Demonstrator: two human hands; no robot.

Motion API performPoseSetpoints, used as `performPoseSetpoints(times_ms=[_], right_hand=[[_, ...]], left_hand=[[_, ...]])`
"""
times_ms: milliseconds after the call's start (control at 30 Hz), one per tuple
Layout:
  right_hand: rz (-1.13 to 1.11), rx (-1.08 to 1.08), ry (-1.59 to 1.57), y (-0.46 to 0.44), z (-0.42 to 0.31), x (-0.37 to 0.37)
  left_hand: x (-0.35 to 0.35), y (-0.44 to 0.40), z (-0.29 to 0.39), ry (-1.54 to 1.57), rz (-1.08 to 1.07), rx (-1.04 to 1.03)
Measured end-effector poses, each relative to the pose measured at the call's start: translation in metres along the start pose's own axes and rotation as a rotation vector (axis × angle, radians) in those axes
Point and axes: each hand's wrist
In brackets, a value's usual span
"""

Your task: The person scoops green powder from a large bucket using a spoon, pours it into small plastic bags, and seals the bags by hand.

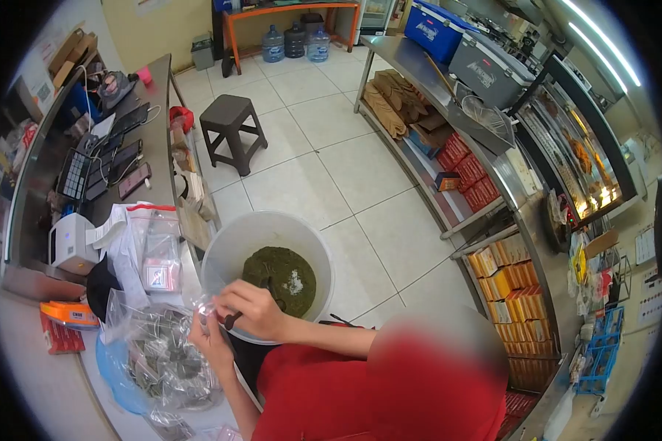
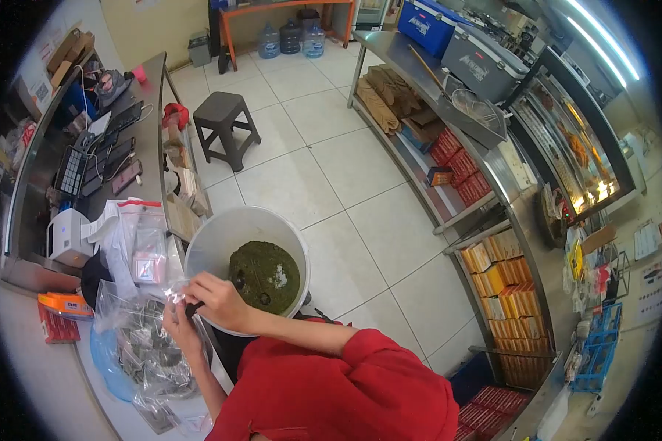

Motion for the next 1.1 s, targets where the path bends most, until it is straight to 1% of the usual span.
performPoseSetpoints(times_ms=[33,67,133,167,200,233,267,333,367,400,433,467,533,567,600,633,667,733,767,800,833,867,900,933,1000,1033,1067,1100], right_hand=[[-0.025,-0.007,-0.008,0.004,-0.004,0.001],[-0.051,-0.016,-0.017,0.006,-0.005,0.002],[-0.042,-0.026,0.018,0.008,0.0,0.001],[-0.075,-0.121,-0.086,0.009,0.003,-0.001],[-0.107,-0.216,-0.19,0.009,0.004,-0.002],[-0.103,-0.219,-0.189,0.008,0.004,0.0],[-0.079,-0.237,-0.18,0.006,0.005,0.003],[-0.052,-0.255,-0.171,0.002,0.001,0.004],[-0.007,-0.137,-0.014,0.0,-0.002,0.004],[0.036,-0.02,0.143,0.0,-0.003,0.005],[-0.007,0.003,0.157,0.004,-0.007,0.003],[-0.007,0.005,0.158,0.004,-0.012,0.002],[-0.012,-0.237,-0.021,-0.007,-0.032,0.001],[-0.079,-0.374,-0.089,-0.008,-0.032,0.004],[-0.08,-0.371,-0.089,-0.006,-0.025,0.004],[-0.024,-0.315,-0.151,-0.002,-0.014,0.004],[0.031,-0.258,-0.213,0.0,-0.006,0.003],[0.031,-0.263,-0.207,-0.005,-0.007,0.017],[-0.063,-0.152,-0.159,-0.005,-0.008,0.025],[-0.159,-0.042,-0.11,-0.004,-0.009,0.031],[-0.203,0.072,-0.181,0.0,-0.008,0.033],[-0.202,0.071,-0.182,0.005,-0.008,0.037],[-0.322,0.107,-0.14,0.012,-0.007,0.043],[-0.444,0.144,-0.097,0.017,-0.005,0.047],[-0.459,0.168,-0.113,0.018,0.002,0.053],[-0.511,0.153,-0.082,0.013,0.002,0.062],[-0.561,0.142,-0.049,0.008,0.002,0.068],[-0.667,0.131,0.001,0.008,0.001,0.072]], left_hand=[[0.001,-0.001,0.003,0.048,-0.059,-0.001],[0.001,-0.002,0.008,0.05,-0.058,-0.003],[0.001,-0.001,0.014,-0.147,-0.05,-0.087],[0.002,-0.001,0.013,-0.149,-0.055,-0.087],[0.006,0.0,0.011,-0.341,-0.02,-0.156],[0.008,0.001,0.008,-0.533,0.016,-0.225],[0.01,0.002,0.005,-0.533,0.013,-0.226],[0.012,0.003,0.004,-0.595,0.075,-0.176],[0.011,0.003,0.006,-0.596,0.073,-0.178],[0.007,0.004,0.018,-0.544,0.103,-0.107],[0.004,0.005,0.025,-0.491,0.136,-0.036],[0.002,0.006,0.026,-0.489,0.136,-0.037],[0.0,0.008,0.025,-0.42,0.247,-0.219],[-0.002,0.01,0.026,-0.419,0.249,-0.22],[-0.002,0.013,0.025,-0.46,0.199,-0.316],[-0.001,0.016,0.024,-0.501,0.148,-0.414],[0.004,0.019,0.018,-0.501,0.15,-0.417],[0.018,0.02,0.003,0.258,-0.157,0.084],[0.029,0.015,0.001,0.938,-0.31,0.425],[0.036,0.009,-0.006,0.939,-0.309,0.427],[0.043,0.003,-0.013,0.834,-0.219,0.571],[0.048,0.0,-0.018,0.722,-0.129,0.71],[0.045,-0.003,-0.009,0.494,-0.102,0.67],[0.052,-0.007,-0.008,0.494,-0.102,0.67],[0.075,-0.023,-0.015,0.026,-0.343,0.53],[0.08,-0.03,-0.019,-0.172,-0.236,0.327],[0.083,-0.027,-0.021,-0.172,-0.234,0.322],[0.078,-0.023,0.001,-0.118,-0.328,0.205]])
Point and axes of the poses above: each hand's wrist, its own y-axis away from the middle knuckle, its own x-axis out of the back of the hand, z = x × y, and after that the axes turned 1 degree about -y, right-handed
